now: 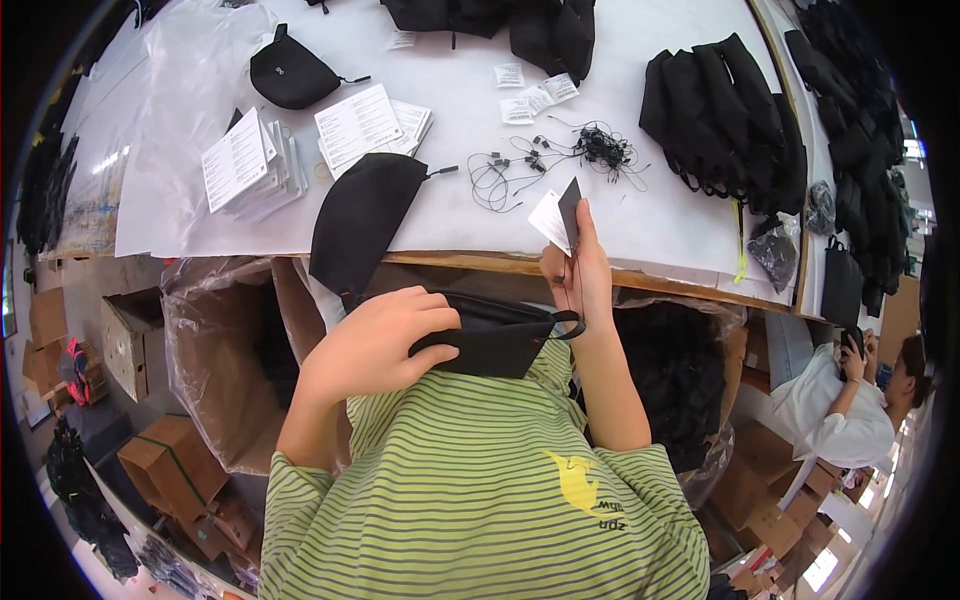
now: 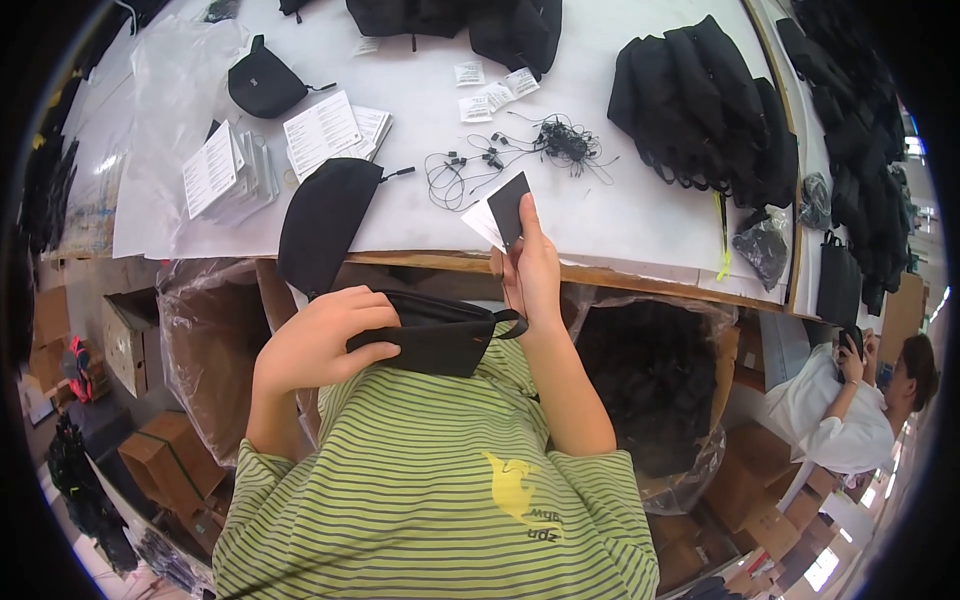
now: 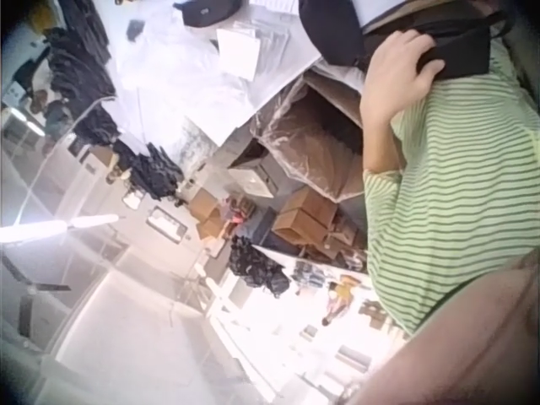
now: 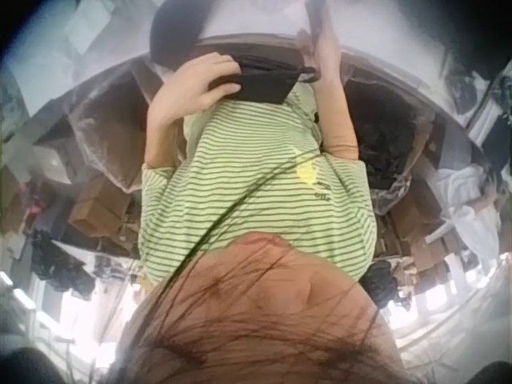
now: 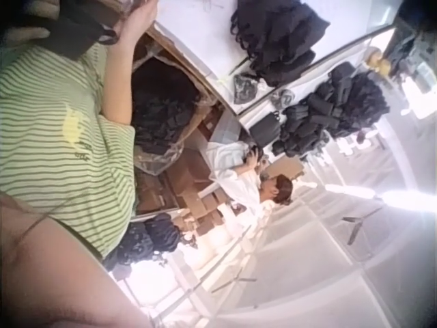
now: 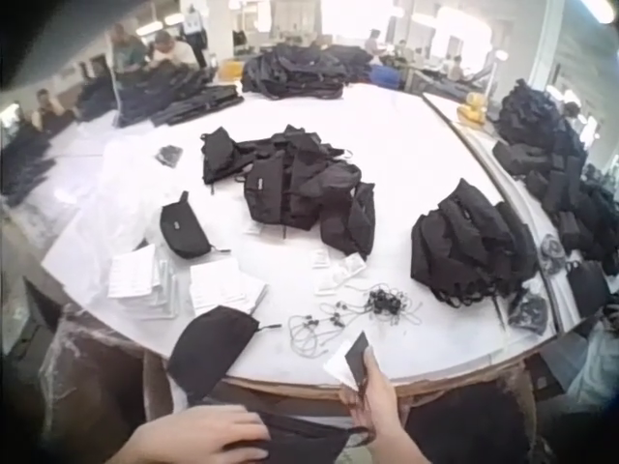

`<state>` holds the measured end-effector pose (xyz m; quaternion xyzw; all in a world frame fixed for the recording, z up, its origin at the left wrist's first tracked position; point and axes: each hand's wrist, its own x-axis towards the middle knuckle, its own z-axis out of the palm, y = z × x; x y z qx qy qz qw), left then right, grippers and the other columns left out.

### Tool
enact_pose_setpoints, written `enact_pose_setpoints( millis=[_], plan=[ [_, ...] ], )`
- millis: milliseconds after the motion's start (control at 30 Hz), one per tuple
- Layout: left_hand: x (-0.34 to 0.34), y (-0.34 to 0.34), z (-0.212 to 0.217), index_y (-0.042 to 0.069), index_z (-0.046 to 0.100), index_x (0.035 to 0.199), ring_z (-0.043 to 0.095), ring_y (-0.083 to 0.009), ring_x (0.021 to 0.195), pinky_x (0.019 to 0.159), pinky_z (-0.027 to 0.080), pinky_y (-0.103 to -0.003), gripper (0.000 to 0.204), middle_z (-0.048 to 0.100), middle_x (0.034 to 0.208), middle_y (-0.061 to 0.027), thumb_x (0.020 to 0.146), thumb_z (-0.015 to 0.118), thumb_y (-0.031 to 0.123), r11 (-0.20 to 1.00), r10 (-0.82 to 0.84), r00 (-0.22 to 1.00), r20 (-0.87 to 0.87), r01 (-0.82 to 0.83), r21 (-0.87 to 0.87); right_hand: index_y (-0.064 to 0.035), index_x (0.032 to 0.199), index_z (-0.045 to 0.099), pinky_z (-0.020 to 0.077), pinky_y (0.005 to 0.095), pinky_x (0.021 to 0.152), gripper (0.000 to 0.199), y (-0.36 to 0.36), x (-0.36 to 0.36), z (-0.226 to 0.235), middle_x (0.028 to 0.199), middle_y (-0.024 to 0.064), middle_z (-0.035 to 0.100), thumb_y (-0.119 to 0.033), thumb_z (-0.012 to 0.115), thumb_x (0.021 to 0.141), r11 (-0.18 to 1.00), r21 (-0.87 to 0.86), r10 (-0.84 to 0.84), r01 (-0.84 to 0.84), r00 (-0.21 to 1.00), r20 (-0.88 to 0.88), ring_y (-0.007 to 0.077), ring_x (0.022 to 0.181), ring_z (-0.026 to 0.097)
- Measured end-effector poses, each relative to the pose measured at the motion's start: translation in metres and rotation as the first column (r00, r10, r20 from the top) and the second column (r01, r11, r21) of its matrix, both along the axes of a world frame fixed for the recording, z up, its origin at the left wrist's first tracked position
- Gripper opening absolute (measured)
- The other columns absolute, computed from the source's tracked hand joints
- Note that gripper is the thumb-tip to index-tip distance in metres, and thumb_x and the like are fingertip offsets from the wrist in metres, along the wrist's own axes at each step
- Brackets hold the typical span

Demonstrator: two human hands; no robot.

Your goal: Packing black cases with instructional inserts and silica gel packets.

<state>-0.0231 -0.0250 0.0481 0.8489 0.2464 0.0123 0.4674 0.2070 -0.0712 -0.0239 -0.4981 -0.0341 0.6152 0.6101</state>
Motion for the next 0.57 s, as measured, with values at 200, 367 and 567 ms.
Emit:
enact_pose_setpoints(
  millis=[200,367,567],
  plan=[
    [0.002,-0.001,-0.002,0.001,0.059,0.088,0.053,-0.0281,0.082,0.072,0.044,-0.038,0.020,0.057,0.083,-0.0084,0.079,0.069,0.016,1.000,-0.020,1.000,0.017,0.019,0.010,-0.0118,0.079,0.053,0.0200,0.0235,0.038,0.037,-0.008,-0.005,-0.001,0.046,-0.0024,0.038,-0.045,0.051,0.096,0.991,-0.131,0.030,-0.032,0.999,-0.020,0.0075,0.036,0.028],
    [0.003,-0.001,-0.002,0.002,0.060,0.089,0.053,-0.0283,0.084,0.073,0.044,-0.038,0.020,0.058,0.085,-0.0080,0.078,0.069,0.016,1.000,-0.023,1.000,0.001,0.023,0.013,-0.0114,0.080,0.054,0.0189,0.0235,0.037,0.035,-0.013,-0.011,-0.006,0.045,-0.0048,0.036,-0.044,0.058,0.092,0.969,-0.246,-0.028,0.022,0.999,-0.021,0.0071,0.033,0.027],
    [0.007,-0.004,-0.003,0.003,0.062,0.092,0.055,-0.0305,0.104,0.089,0.045,-0.036,0.019,0.052,0.121,-0.0141,0.080,0.067,0.016,1.000,-0.028,0.998,0.056,0.027,0.015,-0.0034,0.085,0.073,0.0262,0.0263,0.038,0.026,-0.026,0.034,0.006,0.060,0.0003,0.063,-0.029,0.074,0.083,0.925,0.036,0.166,-0.379,0.488,0.857,0.0026,0.043,0.033]
  ],
)
